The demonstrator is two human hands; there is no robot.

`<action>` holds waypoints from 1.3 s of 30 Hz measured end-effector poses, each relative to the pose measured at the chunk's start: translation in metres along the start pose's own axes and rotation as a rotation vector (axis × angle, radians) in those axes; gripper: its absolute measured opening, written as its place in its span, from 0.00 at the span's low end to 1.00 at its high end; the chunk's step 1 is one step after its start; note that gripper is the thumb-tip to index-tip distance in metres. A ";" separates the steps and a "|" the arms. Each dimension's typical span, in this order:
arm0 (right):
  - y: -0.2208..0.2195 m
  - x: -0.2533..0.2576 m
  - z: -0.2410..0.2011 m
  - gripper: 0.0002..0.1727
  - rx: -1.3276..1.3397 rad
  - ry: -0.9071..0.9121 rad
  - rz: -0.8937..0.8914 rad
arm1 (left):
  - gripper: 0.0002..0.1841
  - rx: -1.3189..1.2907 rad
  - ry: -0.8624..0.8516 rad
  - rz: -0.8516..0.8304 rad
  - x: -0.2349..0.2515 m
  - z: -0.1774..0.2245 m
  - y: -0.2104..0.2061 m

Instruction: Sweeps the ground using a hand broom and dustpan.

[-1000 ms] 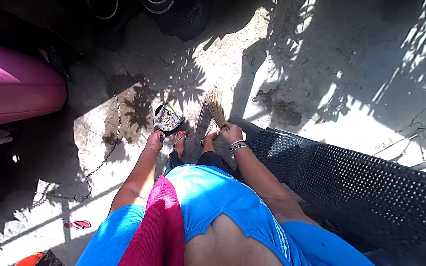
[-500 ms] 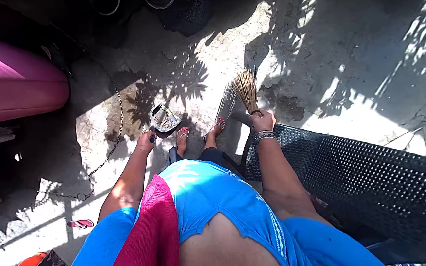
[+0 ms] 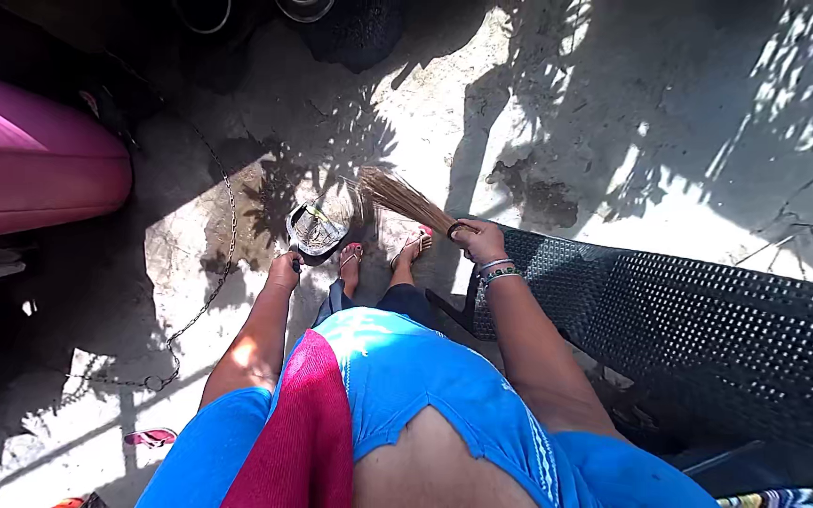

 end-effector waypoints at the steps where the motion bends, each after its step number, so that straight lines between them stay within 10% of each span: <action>1: 0.012 0.009 -0.003 0.27 0.007 0.006 0.057 | 0.16 0.003 -0.002 -0.001 -0.001 -0.001 -0.002; 6: -0.015 0.040 -0.030 0.31 -0.125 0.012 0.190 | 0.16 -0.015 -0.027 -0.003 -0.004 -0.004 -0.010; 13: -0.162 -0.009 -0.041 0.30 -0.454 0.203 -0.303 | 0.16 -0.033 -0.005 0.003 -0.004 -0.010 -0.004; 21: -0.036 -0.017 -0.073 0.26 -0.306 0.273 -0.071 | 0.16 -0.069 -0.011 0.042 -0.014 -0.031 0.001; 30: -0.134 -0.020 -0.024 0.27 -0.448 0.185 -0.253 | 0.15 -0.057 -0.025 0.024 -0.013 -0.031 -0.012; 39: -0.011 -0.011 0.008 0.28 -0.146 0.049 0.054 | 0.15 -0.064 -0.074 0.037 -0.016 -0.042 -0.007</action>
Point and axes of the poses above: each hand's wrist, its own x-axis towards the middle knuckle, its own y-axis out of the back of the hand, z = x × y, the point moved 8 cm from there along x, towards the middle knuckle, and after that the axes turned 2 degrees about -x, right-handed, at the moved point
